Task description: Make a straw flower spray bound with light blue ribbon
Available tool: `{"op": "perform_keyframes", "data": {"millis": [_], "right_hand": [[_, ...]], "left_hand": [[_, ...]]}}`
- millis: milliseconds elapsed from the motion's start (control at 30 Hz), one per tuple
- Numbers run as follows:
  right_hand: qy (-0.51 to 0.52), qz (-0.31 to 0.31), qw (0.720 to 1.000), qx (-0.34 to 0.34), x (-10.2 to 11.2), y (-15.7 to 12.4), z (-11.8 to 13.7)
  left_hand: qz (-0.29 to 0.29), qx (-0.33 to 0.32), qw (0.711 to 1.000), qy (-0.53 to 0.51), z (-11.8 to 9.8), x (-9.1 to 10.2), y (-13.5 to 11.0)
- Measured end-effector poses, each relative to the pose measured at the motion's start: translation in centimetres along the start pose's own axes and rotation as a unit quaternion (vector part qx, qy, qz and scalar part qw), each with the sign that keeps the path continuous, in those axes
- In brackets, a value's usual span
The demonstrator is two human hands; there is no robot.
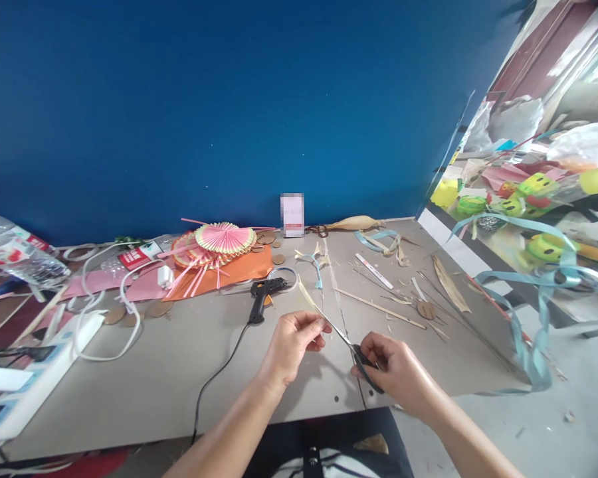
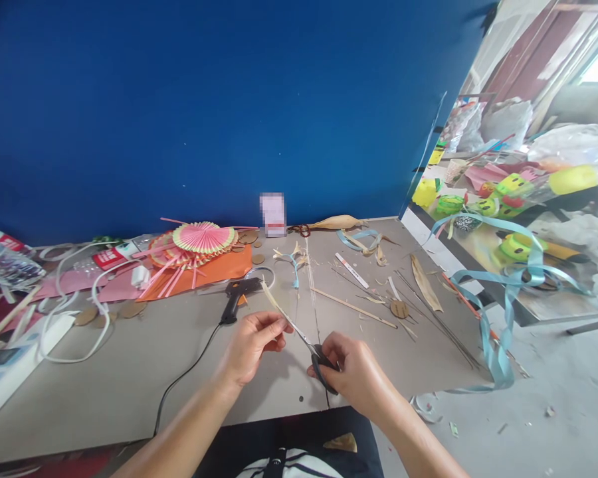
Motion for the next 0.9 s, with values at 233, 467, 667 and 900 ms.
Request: {"op": "perform_keyframes", "data": {"millis": [233, 467, 667, 900], "right_hand": [[0.014, -0.004, 1.0, -0.001, 0.02, -0.13, -0.29], [0.015, 0.003, 1.0, -0.006, 0.03, -0.14, -0.41], [0.037, 0.024, 0.999, -0.013, -0.33, -0.12, -0.73], [0.057, 0.039, 0.997, -0.023, -0.62, -0.17, -1.03]], "left_hand": [[0.003, 0.001, 1.0, -0.002, -0.07, -0.22, 0.03], [0.006, 0.005, 1.0, 0.001, 0.17, -0.2, 0.03], [0.015, 0.011, 1.0, 0.006, 0.25, -0.23, -0.06], [0.02, 0.017, 1.0, 0.001, 0.35, -0.37, -0.1]]}}
Point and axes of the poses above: each hand's wrist, its own y-axis towards the middle knuckle, its own x-axis out of the back of the hand, z = x × y, the point moved 8 cm from there along y, towards the middle knuckle, and after that the axes turned 10 degrees about -y, right-handed, at the moved point
